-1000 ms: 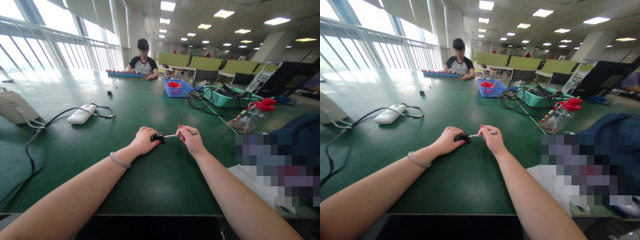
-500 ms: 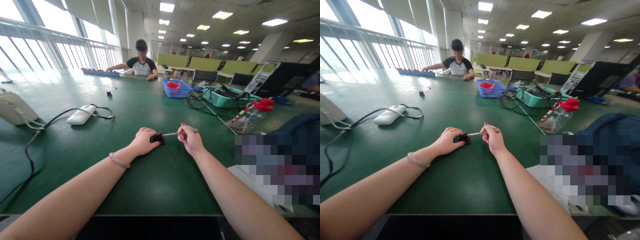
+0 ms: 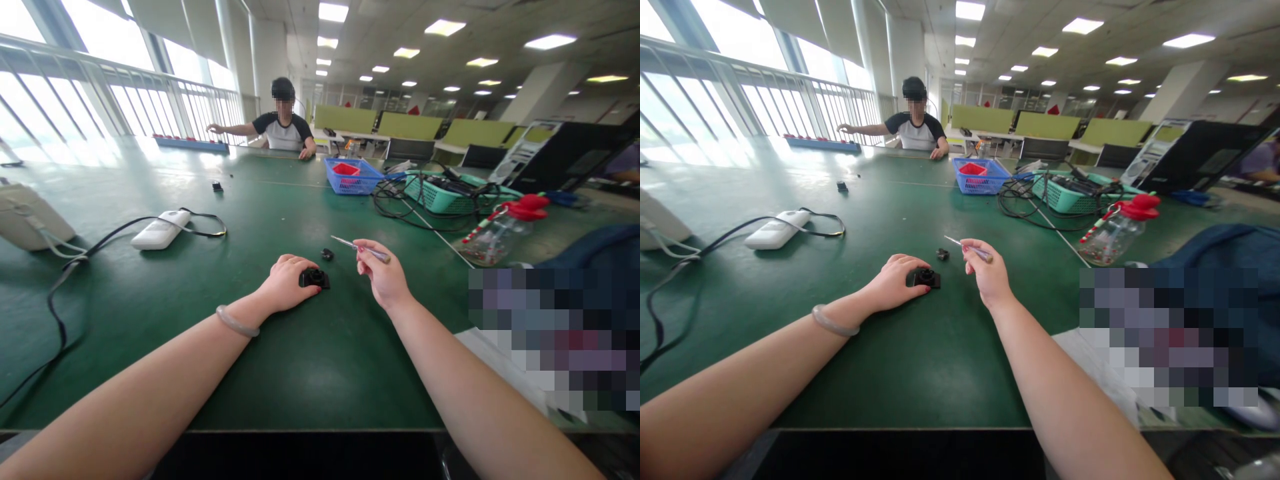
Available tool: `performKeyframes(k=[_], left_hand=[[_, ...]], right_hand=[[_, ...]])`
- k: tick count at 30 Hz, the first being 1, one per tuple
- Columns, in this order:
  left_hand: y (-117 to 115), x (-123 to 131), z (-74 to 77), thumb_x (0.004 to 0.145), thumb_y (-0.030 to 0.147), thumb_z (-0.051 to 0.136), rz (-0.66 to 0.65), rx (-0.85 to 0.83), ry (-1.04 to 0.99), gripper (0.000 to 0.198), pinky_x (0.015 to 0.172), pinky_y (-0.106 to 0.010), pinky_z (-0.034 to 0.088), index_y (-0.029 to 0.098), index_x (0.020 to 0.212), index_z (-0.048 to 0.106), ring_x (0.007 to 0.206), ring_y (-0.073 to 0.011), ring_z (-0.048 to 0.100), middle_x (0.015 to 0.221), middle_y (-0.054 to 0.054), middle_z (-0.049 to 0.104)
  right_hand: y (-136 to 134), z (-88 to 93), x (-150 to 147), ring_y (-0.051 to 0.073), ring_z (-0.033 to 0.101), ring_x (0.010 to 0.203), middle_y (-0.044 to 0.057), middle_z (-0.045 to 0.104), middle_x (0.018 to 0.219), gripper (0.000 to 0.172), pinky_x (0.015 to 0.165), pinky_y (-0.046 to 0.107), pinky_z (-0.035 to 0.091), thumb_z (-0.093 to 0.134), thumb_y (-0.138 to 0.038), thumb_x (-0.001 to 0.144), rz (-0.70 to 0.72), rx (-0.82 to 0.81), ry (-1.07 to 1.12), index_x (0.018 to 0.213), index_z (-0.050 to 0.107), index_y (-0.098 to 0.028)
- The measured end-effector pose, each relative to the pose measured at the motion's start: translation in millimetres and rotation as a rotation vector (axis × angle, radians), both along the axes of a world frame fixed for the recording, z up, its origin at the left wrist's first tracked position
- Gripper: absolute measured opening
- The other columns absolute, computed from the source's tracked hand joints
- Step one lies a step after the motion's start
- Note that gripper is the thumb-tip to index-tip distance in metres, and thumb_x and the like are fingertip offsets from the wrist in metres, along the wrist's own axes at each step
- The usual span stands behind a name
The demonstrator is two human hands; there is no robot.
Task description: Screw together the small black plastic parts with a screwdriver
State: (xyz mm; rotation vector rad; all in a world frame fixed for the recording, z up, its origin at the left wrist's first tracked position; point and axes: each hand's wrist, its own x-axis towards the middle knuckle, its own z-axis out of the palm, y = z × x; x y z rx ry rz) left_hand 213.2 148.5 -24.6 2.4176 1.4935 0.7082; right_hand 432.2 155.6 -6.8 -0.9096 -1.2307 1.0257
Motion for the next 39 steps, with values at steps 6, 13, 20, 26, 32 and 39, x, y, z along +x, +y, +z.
performKeyframes(k=[6,13,20,26,32,39], left_hand=[[0.0,-0.8,-3.3,0.073,0.048,0.071,0.036,0.012,0.024,0.044,0.108,-0.047,0.039,0.024,0.110,0.070,0.122,-0.0315,0.051,0.122,-0.006,0.068],[2.3,-0.6,-3.3,0.075,0.043,0.073,-0.008,-0.002,0.033,0.040,0.109,-0.045,0.038,0.025,0.110,0.070,0.121,-0.0299,0.052,0.122,-0.005,0.068],[1.5,-2.2,-1.9,0.077,0.041,0.071,-0.026,0.012,0.074,0.041,0.110,-0.044,0.036,0.025,0.115,0.068,0.122,-0.0283,0.053,0.124,-0.006,0.068],[2.0,-5.7,-2.6,0.077,0.045,0.069,0.012,-0.018,0.079,0.042,0.110,-0.047,0.035,0.024,0.113,0.069,0.124,-0.0299,0.050,0.126,-0.007,0.065],[2.1,-6.8,-3.0,0.075,0.048,0.072,0.031,-0.017,0.059,0.044,0.109,-0.048,0.036,0.022,0.110,0.070,0.125,-0.0312,0.048,0.126,-0.008,0.065],[4.2,-7.9,-4.2,0.072,0.050,0.075,0.022,0.010,0.084,0.045,0.109,-0.048,0.037,0.024,0.108,0.071,0.124,-0.0308,0.047,0.127,-0.007,0.064]], right_hand=[[-4.1,-0.9,-3.6,0.008,0.037,0.046,-0.006,0.041,0.052,0.035,0.043,0.024,0.026,0.065,-0.053,0.080,0.023,0.026,-0.109,0.073,0.064,-0.018],[-5.5,-1.3,-5.1,0.009,0.041,0.046,-0.005,0.047,0.054,0.036,0.047,0.025,0.032,0.056,-0.052,0.086,0.104,0.020,-0.362,0.075,0.061,-0.018],[-8.9,-1.2,-4.4,0.010,0.045,0.050,-0.004,0.051,0.059,0.023,0.050,0.025,0.035,0.050,-0.040,0.089,0.065,0.086,-0.563,0.085,0.061,-0.020],[-6.0,0.2,-1.0,0.011,0.045,0.049,-0.006,0.050,0.056,0.015,0.051,0.024,0.036,0.054,-0.035,0.085,-0.035,0.069,-0.412,0.078,0.051,-0.022],[-12.7,6.8,-0.7,0.010,0.041,0.048,-0.006,0.045,0.052,0.020,0.051,0.025,0.034,0.053,-0.036,0.086,-0.051,0.104,-0.409,0.073,0.049,-0.022],[-27.5,17.4,-9.2,0.011,0.045,0.053,-0.003,0.050,0.059,0.024,0.054,0.025,0.034,0.053,-0.038,0.089,-0.019,0.246,-0.708,0.073,0.053,-0.021]])
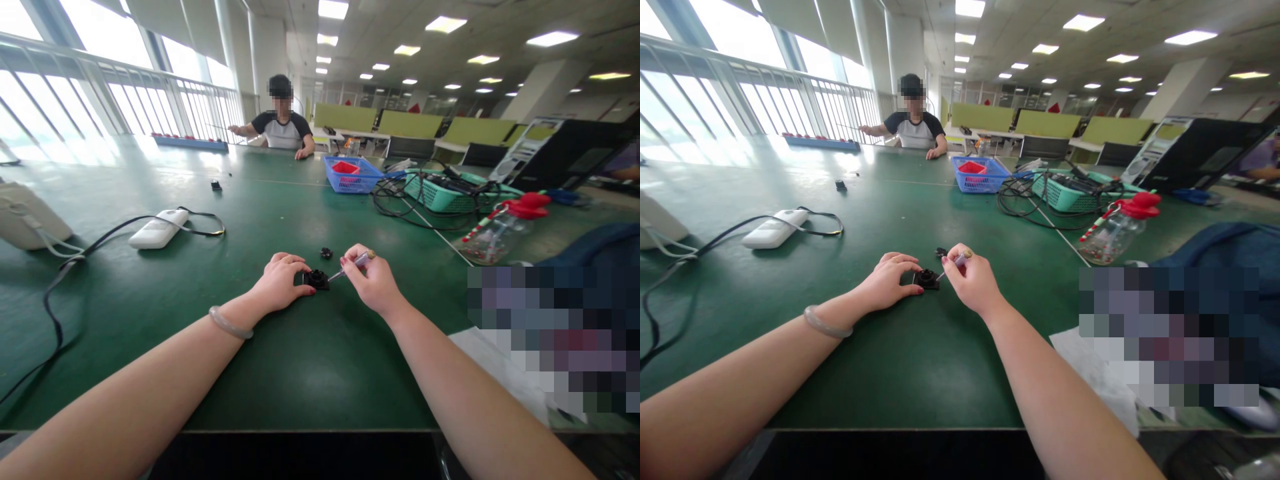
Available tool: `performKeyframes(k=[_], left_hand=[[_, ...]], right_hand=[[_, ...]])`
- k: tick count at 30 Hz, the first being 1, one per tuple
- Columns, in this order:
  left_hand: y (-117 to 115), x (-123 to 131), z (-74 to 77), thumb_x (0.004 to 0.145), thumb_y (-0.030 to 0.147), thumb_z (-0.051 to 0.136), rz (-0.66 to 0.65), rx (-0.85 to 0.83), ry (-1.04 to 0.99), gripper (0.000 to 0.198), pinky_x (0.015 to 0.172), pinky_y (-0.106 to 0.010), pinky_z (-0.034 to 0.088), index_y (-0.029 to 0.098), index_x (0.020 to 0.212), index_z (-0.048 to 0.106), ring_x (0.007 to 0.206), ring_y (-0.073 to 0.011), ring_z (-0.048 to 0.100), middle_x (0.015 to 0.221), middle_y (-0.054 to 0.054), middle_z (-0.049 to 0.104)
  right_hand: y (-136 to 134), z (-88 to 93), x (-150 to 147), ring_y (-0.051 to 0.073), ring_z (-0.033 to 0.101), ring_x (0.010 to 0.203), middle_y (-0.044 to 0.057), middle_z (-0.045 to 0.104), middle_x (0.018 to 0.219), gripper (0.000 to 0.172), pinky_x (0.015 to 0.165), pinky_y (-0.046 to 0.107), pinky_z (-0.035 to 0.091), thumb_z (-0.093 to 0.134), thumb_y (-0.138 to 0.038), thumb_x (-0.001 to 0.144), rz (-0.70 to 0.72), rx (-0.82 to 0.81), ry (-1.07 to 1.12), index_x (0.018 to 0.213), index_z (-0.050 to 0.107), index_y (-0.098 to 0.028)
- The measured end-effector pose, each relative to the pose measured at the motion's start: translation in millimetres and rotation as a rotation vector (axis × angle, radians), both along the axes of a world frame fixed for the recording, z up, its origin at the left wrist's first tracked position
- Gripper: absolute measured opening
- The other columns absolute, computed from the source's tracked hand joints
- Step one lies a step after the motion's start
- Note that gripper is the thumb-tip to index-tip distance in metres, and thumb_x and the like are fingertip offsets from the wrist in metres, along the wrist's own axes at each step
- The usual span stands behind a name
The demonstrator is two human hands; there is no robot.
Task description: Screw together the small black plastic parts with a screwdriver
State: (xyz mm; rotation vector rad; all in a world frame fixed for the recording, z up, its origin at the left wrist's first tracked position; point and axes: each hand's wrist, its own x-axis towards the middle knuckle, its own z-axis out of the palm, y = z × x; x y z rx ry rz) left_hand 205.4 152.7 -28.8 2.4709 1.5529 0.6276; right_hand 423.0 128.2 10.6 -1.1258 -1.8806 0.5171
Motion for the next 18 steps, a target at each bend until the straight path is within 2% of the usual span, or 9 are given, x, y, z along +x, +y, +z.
performKeyframes(k=[7,18], left_hand=[[-1.0,0.1,-0.5,0.072,0.051,0.075,0.020,0.021,0.010,0.045,0.109,-0.051,0.037,0.025,0.108,0.071,0.127,-0.0328,0.043,0.130,-0.006,0.063],[-0.3,-0.5,-3.1,0.071,0.054,0.074,0.019,0.040,0.007,0.045,0.109,-0.050,0.037,0.026,0.107,0.071,0.126,-0.0319,0.045,0.127,-0.006,0.064]], right_hand=[[-5.4,1.1,-3.0,0.010,0.049,0.052,-0.004,0.053,0.058,0.026,0.053,0.023,0.035,0.058,-0.042,0.089,0.035,0.073,-0.110,0.074,0.054,-0.021],[-7.0,-4.4,-5.8,0.011,0.053,0.055,-0.003,0.060,0.061,0.031,0.055,0.022,0.038,0.074,-0.048,0.076,0.055,0.168,-0.168,0.074,0.059,-0.020]])
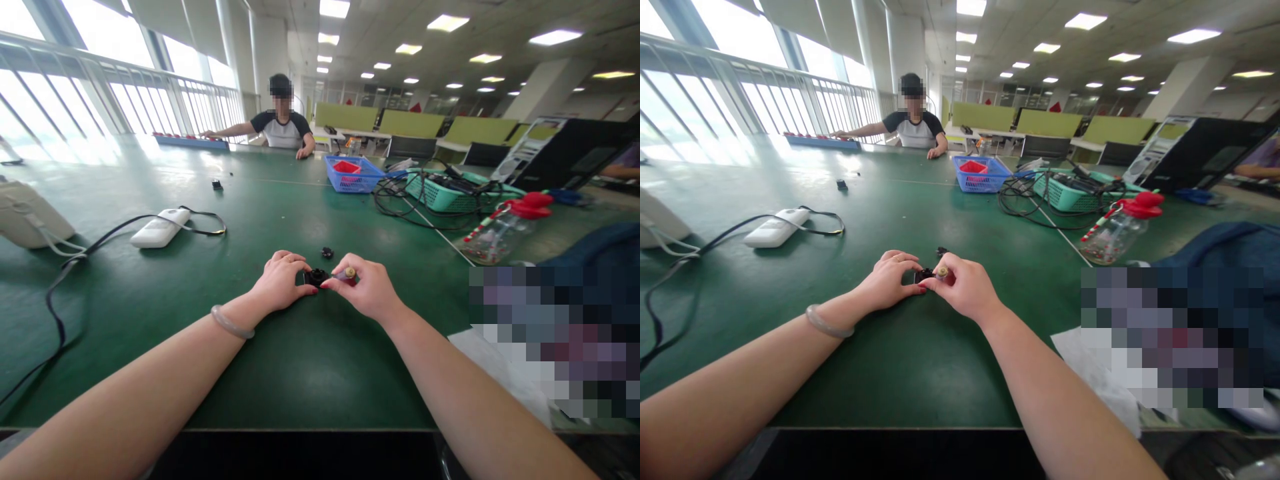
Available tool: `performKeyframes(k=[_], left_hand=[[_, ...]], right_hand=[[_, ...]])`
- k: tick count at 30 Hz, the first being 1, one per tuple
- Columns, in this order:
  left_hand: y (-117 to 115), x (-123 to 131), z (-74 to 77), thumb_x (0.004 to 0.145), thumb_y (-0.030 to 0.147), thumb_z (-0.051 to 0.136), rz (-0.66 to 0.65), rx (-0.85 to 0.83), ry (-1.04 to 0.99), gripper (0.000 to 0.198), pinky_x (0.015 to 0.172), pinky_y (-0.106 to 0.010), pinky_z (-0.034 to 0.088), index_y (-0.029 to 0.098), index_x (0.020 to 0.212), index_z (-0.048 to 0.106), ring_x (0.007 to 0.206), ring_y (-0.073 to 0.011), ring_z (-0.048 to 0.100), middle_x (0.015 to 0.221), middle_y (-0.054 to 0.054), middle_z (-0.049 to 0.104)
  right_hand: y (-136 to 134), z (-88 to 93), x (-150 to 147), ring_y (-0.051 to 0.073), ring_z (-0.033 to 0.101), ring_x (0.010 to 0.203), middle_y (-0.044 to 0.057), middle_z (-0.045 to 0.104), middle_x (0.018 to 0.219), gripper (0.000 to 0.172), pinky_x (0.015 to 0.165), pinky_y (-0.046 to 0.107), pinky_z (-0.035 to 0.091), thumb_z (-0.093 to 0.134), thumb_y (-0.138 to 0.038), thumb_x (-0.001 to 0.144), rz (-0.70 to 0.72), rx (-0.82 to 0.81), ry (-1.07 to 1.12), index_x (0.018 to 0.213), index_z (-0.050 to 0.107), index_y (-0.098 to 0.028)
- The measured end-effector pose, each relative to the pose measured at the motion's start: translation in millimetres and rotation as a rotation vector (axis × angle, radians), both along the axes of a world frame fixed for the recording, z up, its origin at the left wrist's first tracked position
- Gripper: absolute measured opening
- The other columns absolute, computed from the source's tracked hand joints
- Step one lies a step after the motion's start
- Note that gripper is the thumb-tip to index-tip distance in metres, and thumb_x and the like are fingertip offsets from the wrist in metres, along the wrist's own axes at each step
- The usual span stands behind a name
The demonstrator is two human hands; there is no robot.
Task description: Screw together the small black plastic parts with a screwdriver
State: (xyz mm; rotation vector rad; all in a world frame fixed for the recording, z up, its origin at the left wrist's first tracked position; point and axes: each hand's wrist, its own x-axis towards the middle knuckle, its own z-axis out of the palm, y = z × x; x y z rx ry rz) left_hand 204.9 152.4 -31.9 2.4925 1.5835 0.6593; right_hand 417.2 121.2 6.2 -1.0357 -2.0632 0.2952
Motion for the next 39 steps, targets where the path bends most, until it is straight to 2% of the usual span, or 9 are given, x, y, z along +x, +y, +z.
performKeyframes(k=[4,8,13,20,28,33,36,39], left_hand=[[-1.0,0.8,1.2,0.072,0.055,0.072,-0.001,-0.007,0.004,0.045,0.108,-0.049,0.038,0.025,0.107,0.071,0.126,-0.0318,0.044,0.127,-0.007,0.064],[-1.4,1.1,2.4,0.072,0.054,0.073,0.004,-0.018,0.000,0.045,0.108,-0.050,0.037,0.026,0.107,0.071,0.126,-0.0321,0.044,0.127,-0.006,0.064],[-1.2,1.5,3.7,0.071,0.052,0.074,0.000,-0.029,0.000,0.045,0.109,-0.051,0.037,0.026,0.108,0.071,0.126,-0.0322,0.044,0.128,-0.006,0.064],[-2.4,2.3,5.5,0.073,0.050,0.073,-0.007,-0.032,0.003,0.042,0.108,-0.051,0.038,0.026,0.108,0.071,0.127,-0.0325,0.043,0.128,-0.006,0.063],[-2.2,2.3,5.2,0.072,0.050,0.074,0.003,-0.025,0.014,0.043,0.108,-0.050,0.038,0.026,0.107,0.071,0.126,-0.0321,0.044,0.127,-0.006,0.064],[-1.7,1.6,3.7,0.072,0.051,0.073,-0.008,-0.022,0.002,0.043,0.107,-0.049,0.039,0.025,0.107,0.070,0.126,-0.0317,0.045,0.127,-0.007,0.064],[-1.9,1.4,3.5,0.073,0.052,0.073,-0.011,-0.019,-0.003,0.043,0.107,-0.049,0.039,0.025,0.106,0.070,0.125,-0.0316,0.045,0.126,-0.007,0.065],[-2.2,1.5,4.5,0.072,0.052,0.073,-0.014,-0.026,-0.007,0.044,0.107,-0.050,0.038,0.025,0.106,0.070,0.125,-0.0318,0.045,0.126,-0.007,0.064]], right_hand=[[-0.8,1.3,-0.8,0.011,0.055,0.056,-0.002,0.062,0.063,0.027,0.057,0.023,0.039,0.070,-0.047,0.080,0.011,0.004,-0.013,0.080,0.063,-0.021],[-4.6,5.9,-0.4,0.012,0.055,0.056,0.000,0.065,0.066,0.024,0.058,0.024,0.041,0.060,-0.044,0.088,0.001,0.029,0.068,0.083,0.063,-0.021],[-7.4,7.4,0.0,0.015,0.061,0.068,0.002,0.068,0.076,0.023,0.066,0.026,0.045,0.054,-0.042,0.092,0.056,-0.002,0.126,0.086,0.063,-0.022],[-4.3,3.1,-6.5,0.014,0.060,0.065,0.001,0.067,0.074,0.020,0.064,0.025,0.044,0.058,-0.040,0.089,0.093,-0.129,0.018,0.085,0.065,-0.022],[-4.2,4.2,-3.0,0.014,0.061,0.067,0.002,0.069,0.077,0.020,0.066,0.025,0.046,0.059,-0.039,0.090,0.090,-0.047,0.096,0.085,0.066,-0.021],[-2.0,2.4,-5.9,0.014,0.061,0.064,0.001,0.070,0.075,0.020,0.063,0.026,0.045,0.066,-0.042,0.084,0.060,-0.140,0.020,0.086,0.069,-0.022],[-0.8,1.5,-7.2,0.014,0.061,0.061,0.000,0.069,0.069,0.022,0.062,0.026,0.045,0.072,-0.044,0.078,0.025,-0.169,0.054,0.083,0.070,-0.023],[-0.5,1.3,-5.0,0.014,0.060,0.060,0.001,0.069,0.068,0.025,0.061,0.027,0.046,0.070,-0.047,0.079,0.010,-0.153,0.153,0.083,0.070,-0.022]])
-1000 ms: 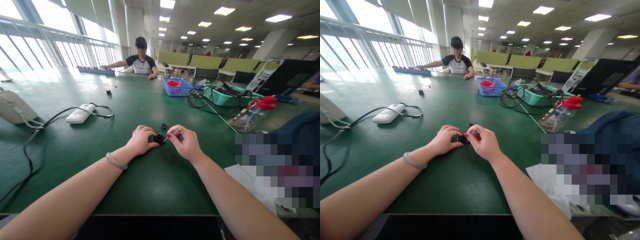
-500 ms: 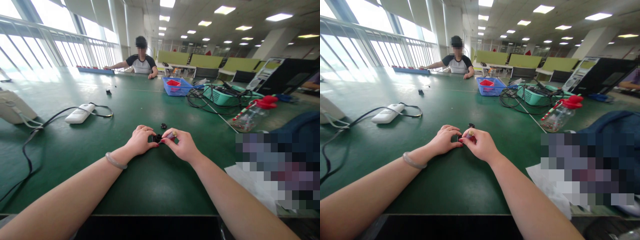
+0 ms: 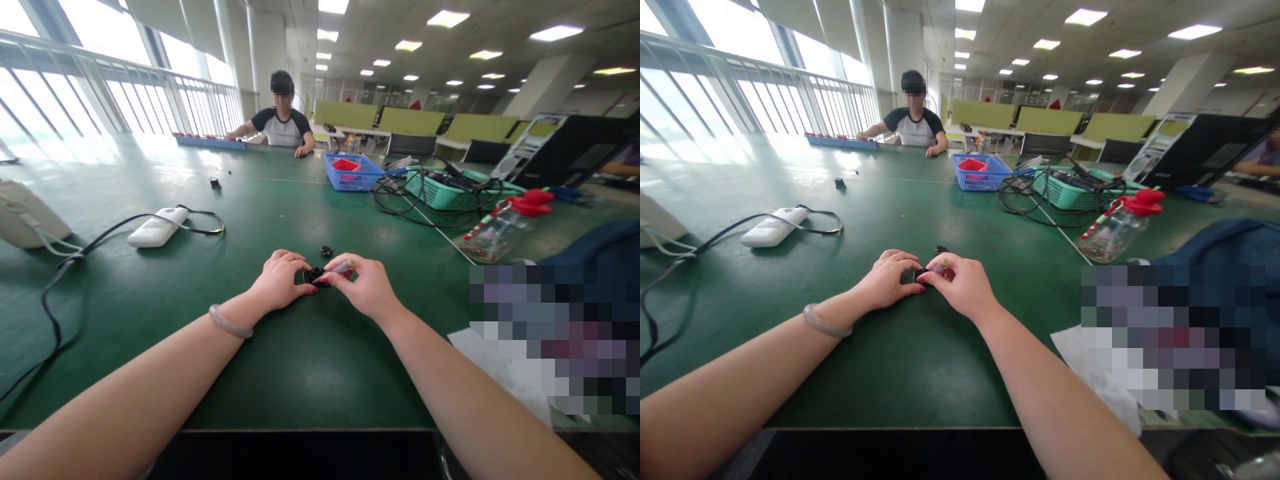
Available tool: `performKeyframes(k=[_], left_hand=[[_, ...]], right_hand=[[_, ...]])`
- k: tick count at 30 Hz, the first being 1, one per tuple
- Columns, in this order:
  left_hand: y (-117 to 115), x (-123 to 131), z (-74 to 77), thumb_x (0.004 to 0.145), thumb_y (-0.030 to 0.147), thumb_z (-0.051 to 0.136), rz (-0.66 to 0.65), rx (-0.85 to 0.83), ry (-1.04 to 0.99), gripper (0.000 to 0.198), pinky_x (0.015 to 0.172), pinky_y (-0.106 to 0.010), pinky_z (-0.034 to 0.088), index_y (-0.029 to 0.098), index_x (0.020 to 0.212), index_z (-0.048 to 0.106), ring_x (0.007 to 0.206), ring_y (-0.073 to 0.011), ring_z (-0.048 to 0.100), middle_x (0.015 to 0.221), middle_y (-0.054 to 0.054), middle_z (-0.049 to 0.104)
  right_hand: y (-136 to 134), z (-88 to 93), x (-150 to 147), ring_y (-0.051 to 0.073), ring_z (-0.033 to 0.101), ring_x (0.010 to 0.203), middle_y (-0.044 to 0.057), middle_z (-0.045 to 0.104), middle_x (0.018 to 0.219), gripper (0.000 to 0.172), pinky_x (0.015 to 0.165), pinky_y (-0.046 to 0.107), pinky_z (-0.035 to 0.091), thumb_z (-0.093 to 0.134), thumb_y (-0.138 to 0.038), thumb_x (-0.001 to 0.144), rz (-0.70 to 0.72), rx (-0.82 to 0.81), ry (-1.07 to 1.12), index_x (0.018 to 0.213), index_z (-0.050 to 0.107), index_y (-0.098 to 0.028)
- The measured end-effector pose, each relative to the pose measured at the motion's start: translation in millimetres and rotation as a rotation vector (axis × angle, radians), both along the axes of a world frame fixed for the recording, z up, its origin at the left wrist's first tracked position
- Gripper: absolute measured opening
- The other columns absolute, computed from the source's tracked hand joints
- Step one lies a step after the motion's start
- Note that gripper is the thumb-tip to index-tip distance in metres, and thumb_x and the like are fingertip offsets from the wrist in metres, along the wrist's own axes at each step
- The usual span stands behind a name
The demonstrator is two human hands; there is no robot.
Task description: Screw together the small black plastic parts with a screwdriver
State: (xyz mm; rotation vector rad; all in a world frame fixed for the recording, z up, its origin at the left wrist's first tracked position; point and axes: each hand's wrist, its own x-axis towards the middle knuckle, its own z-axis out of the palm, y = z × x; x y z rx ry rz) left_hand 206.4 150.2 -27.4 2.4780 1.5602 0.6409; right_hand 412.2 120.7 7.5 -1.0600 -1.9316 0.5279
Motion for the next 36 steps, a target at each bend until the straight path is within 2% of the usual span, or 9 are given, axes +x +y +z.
performKeyframes(k=[4,6,13,17,20,24,28,32,36], left_hand=[[-0.3,0.6,1.4,0.073,0.052,0.073,-0.003,-0.012,-0.002,0.043,0.107,-0.050,0.038,0.026,0.108,0.070,0.125,-0.0316,0.045,0.126,-0.006,0.065],[-0.5,0.8,1.7,0.073,0.052,0.073,-0.006,-0.017,-0.002,0.044,0.107,-0.050,0.038,0.027,0.109,0.070,0.126,-0.0319,0.045,0.126,-0.006,0.064],[-2.0,1.6,1.3,0.075,0.050,0.072,-0.019,0.011,-0.004,0.043,0.107,-0.049,0.038,0.025,0.109,0.069,0.125,-0.0309,0.045,0.126,-0.006,0.065],[-5.1,4.0,5.4,0.079,0.043,0.070,-0.057,0.026,-0.010,0.037,0.107,-0.047,0.038,0.024,0.110,0.068,0.122,-0.0293,0.048,0.121,-0.006,0.067],[-9.4,5.4,12.0,0.083,0.042,0.065,-0.046,0.047,-0.012,0.036,0.106,-0.045,0.040,0.023,0.113,0.067,0.119,-0.0286,0.051,0.114,-0.006,0.069],[-15.2,4.2,21.1,0.089,0.041,0.056,0.026,0.130,-0.025,0.039,0.103,-0.042,0.042,0.019,0.120,0.063,0.116,-0.0276,0.053,0.114,-0.009,0.068],[-16.8,-1.1,23.2,0.094,0.040,0.046,0.137,0.139,0.067,0.045,0.098,-0.045,0.044,0.020,0.133,0.055,0.113,-0.0305,0.053,0.112,-0.010,0.070],[-15.9,-7.7,18.5,0.095,0.038,0.040,0.192,0.065,0.227,0.043,0.091,-0.049,0.045,0.027,0.133,0.057,0.112,-0.0349,0.052,0.113,-0.010,0.070],[-16.4,-13.0,17.1,0.094,0.037,0.041,0.228,0.042,0.287,0.040,0.090,-0.049,0.046,0.026,0.125,0.063,0.111,-0.0355,0.052,0.115,-0.012,0.068]], right_hand=[[-0.4,0.6,6.5,0.013,0.057,0.058,0.001,0.065,0.069,0.034,0.058,0.027,0.045,0.055,-0.054,0.089,-0.044,0.068,0.196,0.090,0.065,-0.022],[0.0,0.9,8.8,0.012,0.055,0.057,0.001,0.062,0.068,0.036,0.055,0.026,0.043,0.050,-0.055,0.091,-0.060,0.074,0.219,0.091,0.063,-0.022],[7.1,-2.5,7.5,0.011,0.052,0.053,-0.001,0.059,0.063,0.034,0.054,0.025,0.039,0.048,-0.050,0.093,-0.018,0.004,-0.002,0.088,0.062,-0.020],[11.6,-6.5,7.1,0.011,0.051,0.052,-0.002,0.057,0.062,0.035,0.053,0.025,0.040,0.050,-0.052,0.092,-0.008,-0.067,0.007,0.088,0.063,-0.020],[15.5,-8.0,9.6,0.011,0.051,0.053,-0.002,0.058,0.063,0.037,0.053,0.025,0.042,0.056,-0.055,0.087,0.003,-0.128,0.112,0.087,0.064,-0.019],[25.0,-8.7,17.2,0.011,0.051,0.054,-0.001,0.058,0.065,0.037,0.053,0.026,0.045,0.062,-0.056,0.082,0.047,-0.208,0.446,0.088,0.063,-0.019],[37.7,-12.6,27.6,0.010,0.052,0.055,-0.002,0.059,0.069,0.032,0.055,0.026,0.048,0.066,-0.050,0.080,-0.070,-0.152,0.689,0.090,0.064,-0.020],[47.3,-21.4,33.0,0.010,0.057,0.059,0.001,0.066,0.078,0.035,0.060,0.027,0.051,0.072,-0.046,0.074,-0.206,-0.230,0.628,0.094,0.067,-0.018],[51.5,-29.3,32.2,0.009,0.060,0.058,0.002,0.068,0.084,0.042,0.061,0.026,0.052,0.068,-0.051,0.075,-0.225,-0.345,0.575,0.101,0.067,-0.018]])
